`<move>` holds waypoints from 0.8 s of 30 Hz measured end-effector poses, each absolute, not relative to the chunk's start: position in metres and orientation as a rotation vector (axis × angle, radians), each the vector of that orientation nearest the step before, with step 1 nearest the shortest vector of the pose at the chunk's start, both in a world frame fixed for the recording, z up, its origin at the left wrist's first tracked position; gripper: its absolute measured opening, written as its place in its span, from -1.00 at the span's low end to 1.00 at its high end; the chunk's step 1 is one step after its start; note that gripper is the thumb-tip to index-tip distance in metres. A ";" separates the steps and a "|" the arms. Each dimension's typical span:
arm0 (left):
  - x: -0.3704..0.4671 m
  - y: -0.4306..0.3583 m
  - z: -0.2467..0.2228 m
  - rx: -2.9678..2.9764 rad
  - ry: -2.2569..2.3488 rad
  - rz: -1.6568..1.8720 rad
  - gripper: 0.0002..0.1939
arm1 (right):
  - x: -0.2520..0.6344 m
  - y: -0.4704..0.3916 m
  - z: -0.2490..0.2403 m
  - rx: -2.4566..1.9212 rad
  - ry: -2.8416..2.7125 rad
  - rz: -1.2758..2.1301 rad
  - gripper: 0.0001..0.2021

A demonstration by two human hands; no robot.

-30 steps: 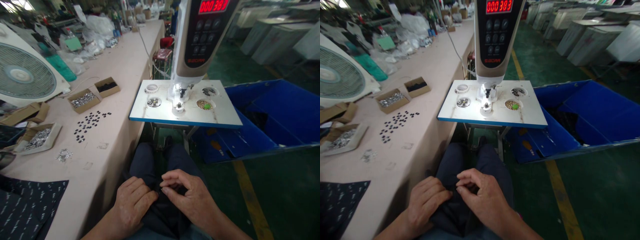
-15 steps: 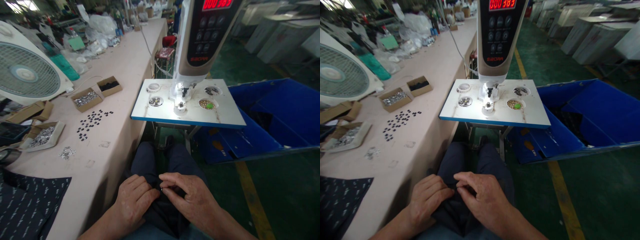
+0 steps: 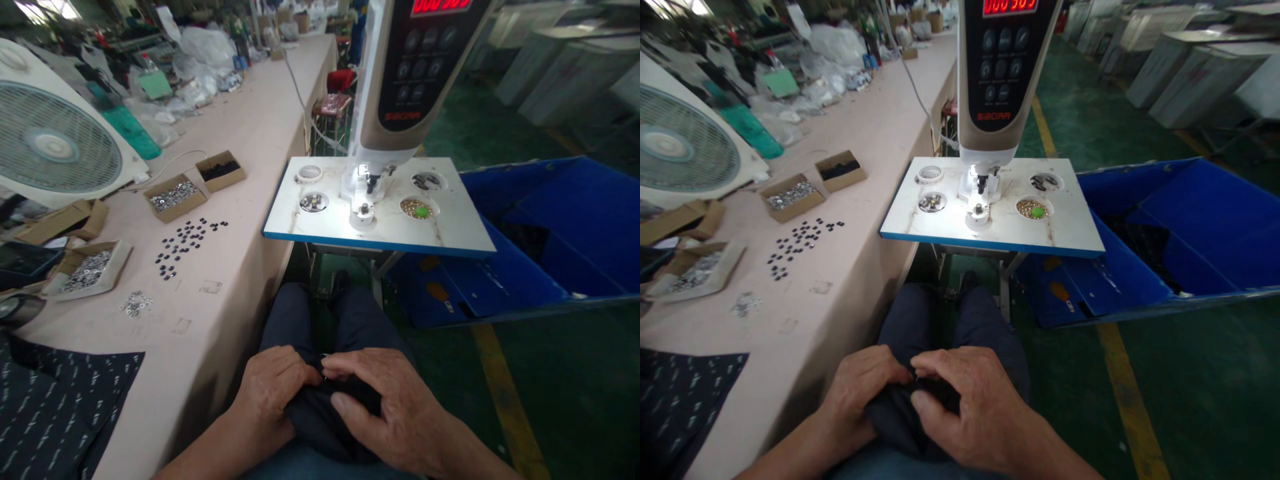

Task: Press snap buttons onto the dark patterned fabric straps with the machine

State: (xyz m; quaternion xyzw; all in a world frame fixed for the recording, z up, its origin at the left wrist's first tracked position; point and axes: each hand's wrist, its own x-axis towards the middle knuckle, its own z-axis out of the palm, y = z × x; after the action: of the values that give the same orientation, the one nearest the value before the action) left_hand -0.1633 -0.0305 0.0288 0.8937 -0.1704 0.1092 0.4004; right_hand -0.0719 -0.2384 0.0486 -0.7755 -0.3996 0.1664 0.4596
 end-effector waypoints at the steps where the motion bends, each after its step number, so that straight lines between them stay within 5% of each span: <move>1: -0.163 -0.031 0.029 2.239 -0.404 0.257 -0.76 | -0.072 -0.241 0.050 -1.921 -0.984 0.425 -0.60; 4: -0.159 -0.032 0.031 2.187 -0.315 0.208 -0.82 | -0.071 -0.246 0.055 -1.924 -1.041 0.492 -0.20; 7: -0.155 -0.034 0.034 2.124 -0.197 0.140 -0.86 | -0.072 -0.245 0.057 -1.922 -1.103 0.595 -0.08; 13: -0.152 -0.036 0.037 2.036 0.067 -0.164 -0.87 | -0.073 -0.235 0.043 -1.931 -0.987 0.662 -0.45; 19: -0.145 -0.036 0.043 1.883 0.264 -0.465 -0.95 | -0.065 -0.230 0.040 -1.717 -0.625 0.874 -0.51; 24: -0.141 -0.030 0.042 1.637 0.330 -0.656 -0.72 | -0.058 -0.226 0.044 -1.652 -0.474 0.970 -0.54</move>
State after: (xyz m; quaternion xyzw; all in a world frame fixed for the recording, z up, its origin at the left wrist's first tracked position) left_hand -0.1410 -0.0303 0.0416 0.7130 0.1439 -0.2855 0.6240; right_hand -0.0582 -0.2259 0.0444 -0.6985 -0.2003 0.4102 0.5512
